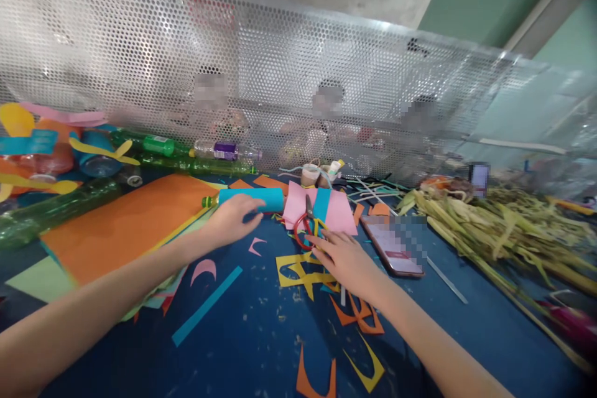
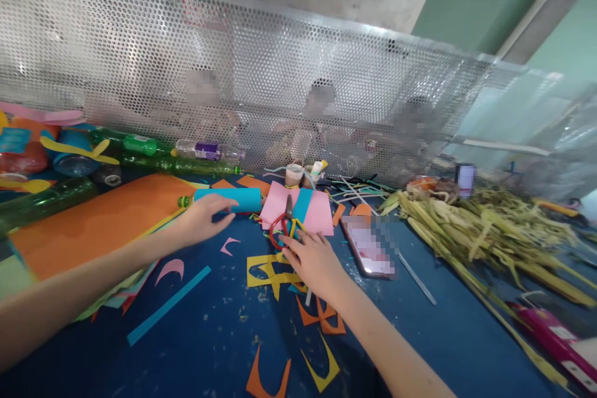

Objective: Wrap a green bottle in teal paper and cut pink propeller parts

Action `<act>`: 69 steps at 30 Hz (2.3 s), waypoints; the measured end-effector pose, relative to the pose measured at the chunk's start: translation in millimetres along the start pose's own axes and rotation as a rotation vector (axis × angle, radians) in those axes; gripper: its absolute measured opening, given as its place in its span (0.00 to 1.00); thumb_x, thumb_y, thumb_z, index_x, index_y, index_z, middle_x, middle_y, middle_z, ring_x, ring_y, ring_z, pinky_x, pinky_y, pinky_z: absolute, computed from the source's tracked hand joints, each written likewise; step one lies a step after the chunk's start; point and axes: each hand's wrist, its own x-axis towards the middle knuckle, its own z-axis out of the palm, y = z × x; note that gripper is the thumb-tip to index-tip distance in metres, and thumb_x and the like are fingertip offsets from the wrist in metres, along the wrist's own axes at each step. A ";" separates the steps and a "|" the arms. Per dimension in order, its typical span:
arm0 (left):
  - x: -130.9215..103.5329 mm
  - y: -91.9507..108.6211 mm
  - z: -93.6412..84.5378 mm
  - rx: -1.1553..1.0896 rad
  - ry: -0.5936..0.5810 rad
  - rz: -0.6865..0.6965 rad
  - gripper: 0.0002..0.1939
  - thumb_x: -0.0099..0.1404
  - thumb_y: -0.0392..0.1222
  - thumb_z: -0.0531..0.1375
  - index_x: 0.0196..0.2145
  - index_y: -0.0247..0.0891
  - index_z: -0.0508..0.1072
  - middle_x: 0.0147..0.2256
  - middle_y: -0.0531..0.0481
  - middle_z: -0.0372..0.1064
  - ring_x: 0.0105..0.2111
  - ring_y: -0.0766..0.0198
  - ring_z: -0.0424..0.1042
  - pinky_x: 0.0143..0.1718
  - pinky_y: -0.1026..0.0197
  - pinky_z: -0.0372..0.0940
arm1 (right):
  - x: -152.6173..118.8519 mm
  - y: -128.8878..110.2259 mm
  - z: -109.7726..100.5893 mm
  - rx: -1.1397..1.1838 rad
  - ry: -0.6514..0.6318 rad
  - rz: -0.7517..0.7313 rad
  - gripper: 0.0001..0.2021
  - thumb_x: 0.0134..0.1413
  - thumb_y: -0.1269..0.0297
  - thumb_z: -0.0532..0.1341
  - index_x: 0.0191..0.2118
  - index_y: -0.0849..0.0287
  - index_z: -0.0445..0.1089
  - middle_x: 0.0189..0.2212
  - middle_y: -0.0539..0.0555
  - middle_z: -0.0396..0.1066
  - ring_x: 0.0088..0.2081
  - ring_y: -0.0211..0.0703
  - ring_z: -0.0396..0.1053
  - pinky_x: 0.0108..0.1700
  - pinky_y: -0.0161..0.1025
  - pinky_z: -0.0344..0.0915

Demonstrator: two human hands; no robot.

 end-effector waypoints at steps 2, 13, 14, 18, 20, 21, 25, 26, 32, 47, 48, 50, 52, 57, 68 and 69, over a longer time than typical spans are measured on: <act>5.5 14.1 11.8 -0.056 -0.133 0.066 0.15 0.62 0.43 0.52 0.45 0.42 0.71 0.39 0.45 0.71 0.42 0.54 0.67 0.47 0.53 0.59 | 1.5 -2.2 0.8 -0.007 -0.002 0.006 0.17 0.62 0.59 0.45 0.49 0.53 0.68 0.45 0.56 0.70 0.49 0.49 0.63 0.52 0.51 0.56; 25.1 35.2 62.1 -0.134 -0.203 0.048 0.13 0.59 0.38 0.54 0.41 0.38 0.74 0.42 0.43 0.72 0.44 0.52 0.68 0.49 0.52 0.57 | 5.3 -3.8 8.0 0.023 0.068 -0.038 0.16 0.62 0.63 0.48 0.43 0.62 0.70 0.38 0.59 0.71 0.44 0.47 0.65 0.49 0.44 0.59; 26.5 35.0 63.9 -0.147 -0.198 0.025 0.14 0.58 0.37 0.55 0.41 0.38 0.74 0.42 0.43 0.72 0.45 0.52 0.68 0.49 0.52 0.57 | 5.7 -3.7 8.6 0.033 0.067 -0.041 0.16 0.62 0.63 0.48 0.43 0.62 0.70 0.38 0.59 0.71 0.44 0.47 0.65 0.49 0.44 0.59; 33.3 29.3 71.3 -0.223 -0.186 -0.078 0.18 0.56 0.34 0.55 0.45 0.35 0.72 0.43 0.43 0.72 0.43 0.56 0.70 0.45 0.58 0.63 | 7.4 -1.2 10.4 0.048 0.070 -0.028 0.14 0.61 0.64 0.50 0.46 0.63 0.68 0.40 0.60 0.70 0.45 0.49 0.64 0.49 0.46 0.59; 36.8 24.8 76.0 -0.265 -0.201 -0.113 0.20 0.55 0.32 0.55 0.46 0.34 0.72 0.38 0.45 0.74 0.36 0.60 0.73 0.37 0.63 0.67 | 8.1 0.4 10.5 0.051 0.066 -0.024 0.14 0.60 0.64 0.50 0.48 0.59 0.68 0.40 0.59 0.69 0.45 0.48 0.63 0.48 0.45 0.60; 38.2 22.9 78.2 -0.281 -0.208 -0.122 0.20 0.54 0.30 0.54 0.45 0.34 0.72 0.35 0.47 0.75 0.33 0.62 0.74 0.35 0.64 0.67 | 8.4 1.0 10.5 0.051 0.063 -0.024 0.14 0.60 0.64 0.51 0.48 0.57 0.68 0.40 0.58 0.69 0.45 0.48 0.63 0.47 0.45 0.60; 40.6 22.2 82.2 -0.283 -0.177 -0.122 0.17 0.53 0.28 0.55 0.40 0.35 0.76 0.31 0.48 0.74 0.29 0.62 0.72 0.32 0.65 0.66 | 10.4 1.6 12.0 0.043 0.051 -0.027 0.13 0.59 0.65 0.53 0.46 0.56 0.69 0.38 0.57 0.69 0.43 0.47 0.63 0.46 0.43 0.61; 40.5 23.9 81.8 -0.274 -0.159 -0.116 0.15 0.53 0.29 0.55 0.38 0.36 0.76 0.31 0.48 0.74 0.30 0.62 0.72 0.32 0.64 0.65 | 11.3 1.7 13.0 0.042 0.050 -0.025 0.12 0.58 0.66 0.54 0.46 0.57 0.70 0.37 0.58 0.69 0.43 0.47 0.64 0.46 0.43 0.61; 38.2 33.7 75.7 -0.219 -0.080 -0.068 0.08 0.59 0.34 0.57 0.30 0.37 0.77 0.30 0.48 0.71 0.34 0.61 0.68 0.38 0.61 0.62 | 17.0 2.1 16.5 0.031 0.052 0.009 0.07 0.55 0.68 0.58 0.39 0.57 0.71 0.34 0.56 0.69 0.39 0.47 0.66 0.42 0.42 0.62; -41.0 75.0 5.5 0.187 -0.248 0.431 0.10 0.66 0.33 0.48 0.40 0.34 0.68 0.34 0.45 0.67 0.39 0.58 0.63 0.42 0.55 0.62 | 17.0 5.1 14.5 0.042 0.088 -0.008 0.09 0.60 0.68 0.52 0.42 0.57 0.68 0.35 0.55 0.71 0.39 0.44 0.68 0.41 0.39 0.63; -49.9 80.4 2.5 0.242 -0.290 0.486 0.11 0.66 0.31 0.48 0.42 0.33 0.67 0.34 0.45 0.67 0.36 0.58 0.64 0.36 0.56 0.64 | 16.9 5.1 15.1 0.044 0.088 -0.012 0.09 0.60 0.68 0.53 0.41 0.57 0.68 0.35 0.56 0.71 0.40 0.44 0.68 0.42 0.40 0.63; -66.1 91.4 -1.6 0.311 -0.343 0.577 0.12 0.65 0.30 0.48 0.44 0.32 0.66 0.31 0.46 0.67 0.30 0.60 0.65 0.28 0.59 0.64 | 16.8 4.7 16.5 0.046 0.087 -0.016 0.08 0.59 0.68 0.53 0.40 0.58 0.69 0.36 0.56 0.71 0.40 0.45 0.68 0.43 0.41 0.63; -79.1 103.7 -5.3 0.361 -0.321 0.646 0.12 0.64 0.29 0.49 0.44 0.31 0.66 0.28 0.46 0.67 0.26 0.61 0.65 0.23 0.61 0.63 | 17.1 4.1 17.8 0.048 0.086 -0.022 0.08 0.58 0.69 0.54 0.40 0.58 0.70 0.36 0.56 0.72 0.40 0.46 0.68 0.44 0.42 0.63; -93.6 131.1 -14.0 0.223 -0.360 0.745 0.15 0.63 0.28 0.48 0.47 0.23 0.64 0.27 0.43 0.68 0.24 0.61 0.66 0.22 0.61 0.64 | 17.8 2.5 18.9 0.060 0.083 -0.045 0.10 0.57 0.71 0.54 0.40 0.60 0.71 0.37 0.58 0.73 0.41 0.47 0.69 0.45 0.45 0.64; -103.0 130.1 -3.0 -0.068 -0.438 0.459 0.31 0.65 0.55 0.48 0.59 0.33 0.53 0.56 0.35 0.57 0.56 0.46 0.56 0.53 0.47 0.57 | -9.7 -27.6 3.8 0.356 -0.040 -0.298 0.13 0.59 0.67 0.53 0.48 0.53 0.67 0.46 0.52 0.69 0.48 0.43 0.64 0.51 0.43 0.62; -103.4 129.0 -3.1 -0.061 -0.472 0.428 0.32 0.64 0.57 0.47 0.59 0.33 0.52 0.56 0.34 0.57 0.56 0.45 0.55 0.53 0.47 0.57 | -11.4 -31.1 3.9 0.352 -0.050 -0.306 0.13 0.59 0.67 0.53 0.47 0.54 0.68 0.47 0.52 0.69 0.48 0.43 0.64 0.51 0.44 0.61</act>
